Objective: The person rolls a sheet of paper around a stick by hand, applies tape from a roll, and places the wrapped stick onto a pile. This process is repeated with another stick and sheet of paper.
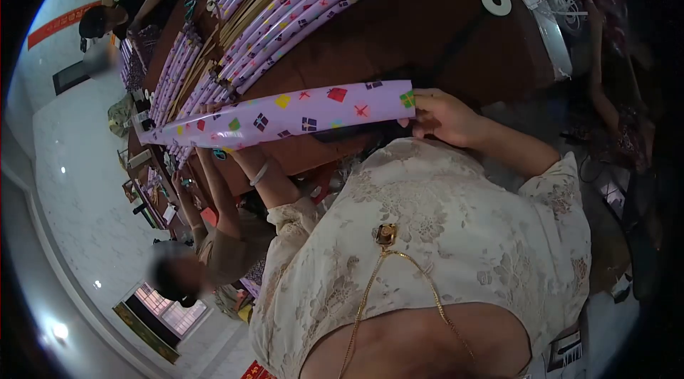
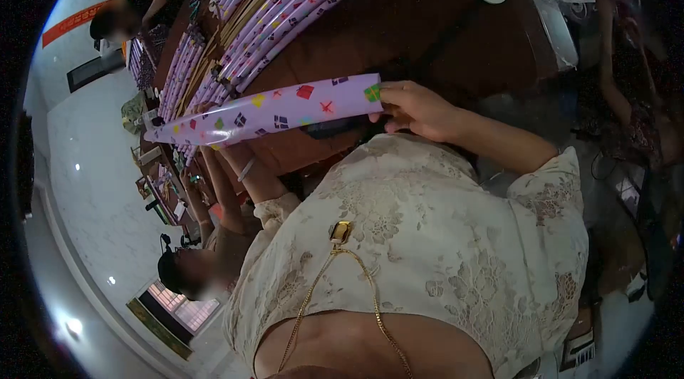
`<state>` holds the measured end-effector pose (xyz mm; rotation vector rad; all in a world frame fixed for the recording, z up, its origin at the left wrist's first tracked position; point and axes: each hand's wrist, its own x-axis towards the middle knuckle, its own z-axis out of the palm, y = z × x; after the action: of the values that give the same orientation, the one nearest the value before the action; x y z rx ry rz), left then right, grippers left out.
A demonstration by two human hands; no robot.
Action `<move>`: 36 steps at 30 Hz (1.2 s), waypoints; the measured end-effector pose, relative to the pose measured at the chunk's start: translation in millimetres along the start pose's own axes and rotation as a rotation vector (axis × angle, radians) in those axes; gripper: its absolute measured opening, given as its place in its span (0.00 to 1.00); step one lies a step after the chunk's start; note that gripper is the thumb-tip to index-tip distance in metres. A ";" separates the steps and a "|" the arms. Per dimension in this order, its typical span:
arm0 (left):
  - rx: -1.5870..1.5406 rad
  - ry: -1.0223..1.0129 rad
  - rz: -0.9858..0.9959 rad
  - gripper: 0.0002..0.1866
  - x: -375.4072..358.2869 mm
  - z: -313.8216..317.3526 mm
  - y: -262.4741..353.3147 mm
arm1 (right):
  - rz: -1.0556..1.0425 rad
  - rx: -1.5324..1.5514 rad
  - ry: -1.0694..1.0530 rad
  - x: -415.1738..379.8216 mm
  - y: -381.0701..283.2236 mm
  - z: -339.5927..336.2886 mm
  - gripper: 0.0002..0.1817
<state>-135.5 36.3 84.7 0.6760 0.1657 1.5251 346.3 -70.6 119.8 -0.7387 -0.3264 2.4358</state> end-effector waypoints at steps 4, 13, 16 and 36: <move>0.181 0.329 0.020 0.22 54.0 -27.6 -30.3 | -0.629 -0.784 0.258 17.8 -12.3 -4.8 0.13; 0.593 1.068 0.027 0.26 15.6 25.1 -95.4 | -1.364 -1.700 0.689 55.6 -17.8 -9.1 0.06; 0.599 1.097 0.062 0.27 10.8 -9.3 -100.3 | -1.439 -1.802 0.492 73.9 -16.7 -3.4 0.11; 0.521 1.538 0.129 0.25 -5.6 65.3 -143.2 | -0.376 -2.046 0.287 142.3 -21.7 18.0 0.26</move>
<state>20.2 24.8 64.1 -0.2632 1.7253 1.8352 248.1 28.8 81.0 -1.4072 -2.5343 0.8244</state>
